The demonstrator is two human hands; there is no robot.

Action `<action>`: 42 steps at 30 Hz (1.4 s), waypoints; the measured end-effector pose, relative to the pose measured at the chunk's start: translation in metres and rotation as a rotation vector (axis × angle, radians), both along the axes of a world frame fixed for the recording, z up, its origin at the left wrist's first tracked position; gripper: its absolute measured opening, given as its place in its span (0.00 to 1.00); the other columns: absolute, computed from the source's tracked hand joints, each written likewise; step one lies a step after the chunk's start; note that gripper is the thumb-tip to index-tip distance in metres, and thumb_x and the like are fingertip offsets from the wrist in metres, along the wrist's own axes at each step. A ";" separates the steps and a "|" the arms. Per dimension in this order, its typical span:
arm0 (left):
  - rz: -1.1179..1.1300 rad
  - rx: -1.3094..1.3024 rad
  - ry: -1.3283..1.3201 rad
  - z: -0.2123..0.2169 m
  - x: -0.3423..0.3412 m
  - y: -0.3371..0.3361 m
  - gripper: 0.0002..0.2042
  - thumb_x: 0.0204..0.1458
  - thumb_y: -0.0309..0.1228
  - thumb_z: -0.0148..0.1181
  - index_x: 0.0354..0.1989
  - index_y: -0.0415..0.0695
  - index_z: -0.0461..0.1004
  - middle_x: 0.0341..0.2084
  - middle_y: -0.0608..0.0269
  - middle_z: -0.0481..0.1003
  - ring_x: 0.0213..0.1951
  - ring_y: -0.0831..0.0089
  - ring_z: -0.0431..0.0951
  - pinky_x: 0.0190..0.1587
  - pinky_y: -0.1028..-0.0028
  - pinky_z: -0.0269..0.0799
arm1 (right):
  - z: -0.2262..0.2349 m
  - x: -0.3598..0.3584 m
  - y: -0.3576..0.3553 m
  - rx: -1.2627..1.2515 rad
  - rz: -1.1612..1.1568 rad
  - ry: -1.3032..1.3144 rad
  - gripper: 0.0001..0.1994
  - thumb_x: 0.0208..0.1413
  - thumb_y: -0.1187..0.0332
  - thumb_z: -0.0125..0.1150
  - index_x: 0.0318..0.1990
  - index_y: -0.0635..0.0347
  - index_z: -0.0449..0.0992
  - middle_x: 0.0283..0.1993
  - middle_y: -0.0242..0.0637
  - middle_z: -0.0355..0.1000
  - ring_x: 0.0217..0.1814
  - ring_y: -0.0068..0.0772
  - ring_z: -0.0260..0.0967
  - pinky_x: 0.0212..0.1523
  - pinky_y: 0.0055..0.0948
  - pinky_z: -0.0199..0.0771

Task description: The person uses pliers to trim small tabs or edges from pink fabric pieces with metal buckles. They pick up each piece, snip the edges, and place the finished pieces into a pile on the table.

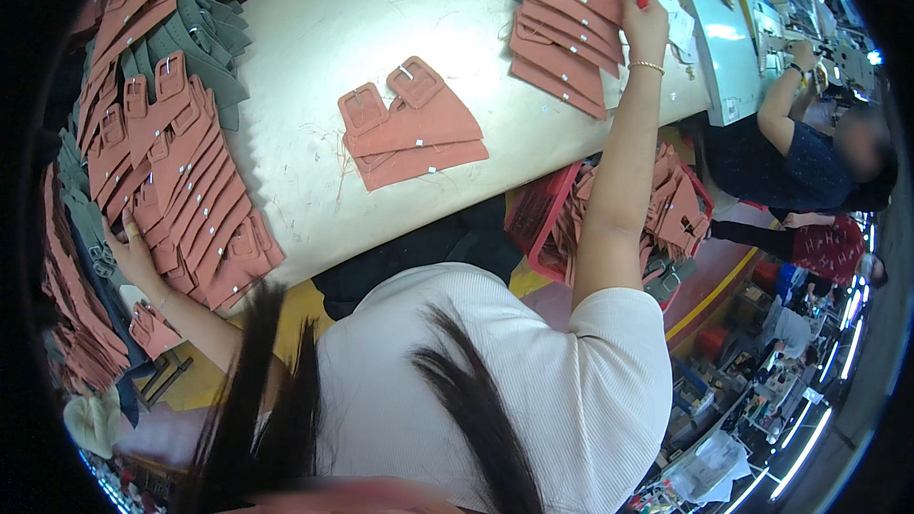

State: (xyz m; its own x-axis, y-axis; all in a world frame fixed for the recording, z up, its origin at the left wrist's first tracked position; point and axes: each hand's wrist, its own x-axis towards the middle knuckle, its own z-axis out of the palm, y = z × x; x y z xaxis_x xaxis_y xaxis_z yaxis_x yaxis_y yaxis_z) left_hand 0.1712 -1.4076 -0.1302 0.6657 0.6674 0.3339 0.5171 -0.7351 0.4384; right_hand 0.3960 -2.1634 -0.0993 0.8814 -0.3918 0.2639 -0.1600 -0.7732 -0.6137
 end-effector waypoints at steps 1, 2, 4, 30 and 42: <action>-0.009 -0.060 -0.003 0.002 0.000 0.001 0.34 0.53 0.53 0.58 0.65 0.49 0.63 0.25 0.68 0.67 0.27 0.75 0.63 0.35 0.74 0.63 | 0.004 -0.002 0.007 -0.324 -0.033 -0.034 0.16 0.57 0.61 0.59 0.49 0.60 0.78 0.37 0.43 0.76 0.37 0.42 0.72 0.43 0.34 0.72; -0.048 -0.139 -0.018 0.006 -0.001 0.002 0.32 0.54 0.51 0.59 0.64 0.48 0.63 0.26 0.68 0.67 0.27 0.77 0.63 0.34 0.77 0.62 | 0.009 -0.011 0.017 -0.527 -0.032 -0.201 0.15 0.60 0.61 0.54 0.48 0.59 0.77 0.39 0.47 0.74 0.39 0.48 0.70 0.45 0.35 0.71; -0.081 -0.186 0.003 0.014 -0.005 0.003 0.31 0.54 0.49 0.59 0.64 0.48 0.63 0.27 0.68 0.67 0.27 0.78 0.63 0.34 0.77 0.62 | 0.021 -0.030 0.046 -0.278 0.025 -0.230 0.14 0.60 0.60 0.54 0.47 0.58 0.77 0.36 0.45 0.74 0.38 0.45 0.71 0.42 0.35 0.71; -0.228 -0.248 -0.053 0.090 -0.014 -0.093 0.26 0.57 0.40 0.58 0.64 0.47 0.64 0.49 0.53 0.73 0.50 0.66 0.72 0.53 0.68 0.65 | 0.105 -0.100 0.201 -0.046 0.743 0.243 0.11 0.47 0.67 0.66 0.30 0.65 0.73 0.19 0.36 0.65 0.19 0.22 0.58 0.23 0.23 0.61; -0.779 -1.525 -0.223 0.089 0.039 -0.269 0.38 0.56 0.45 0.58 0.69 0.43 0.47 0.55 0.44 0.66 0.56 0.62 0.70 0.57 0.66 0.67 | 0.114 -0.100 0.221 0.538 0.873 0.061 0.09 0.51 0.69 0.68 0.33 0.61 0.72 0.28 0.22 0.64 0.30 0.13 0.56 0.32 0.15 0.57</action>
State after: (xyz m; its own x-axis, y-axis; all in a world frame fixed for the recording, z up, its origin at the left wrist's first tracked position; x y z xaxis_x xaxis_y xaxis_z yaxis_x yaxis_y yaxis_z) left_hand 0.2106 -1.6762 -0.0417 0.9928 0.0140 -0.1188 0.1064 0.3495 0.9309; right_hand 0.2955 -1.9424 0.0149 0.9218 0.3390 0.1879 0.2836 -0.2596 -0.9231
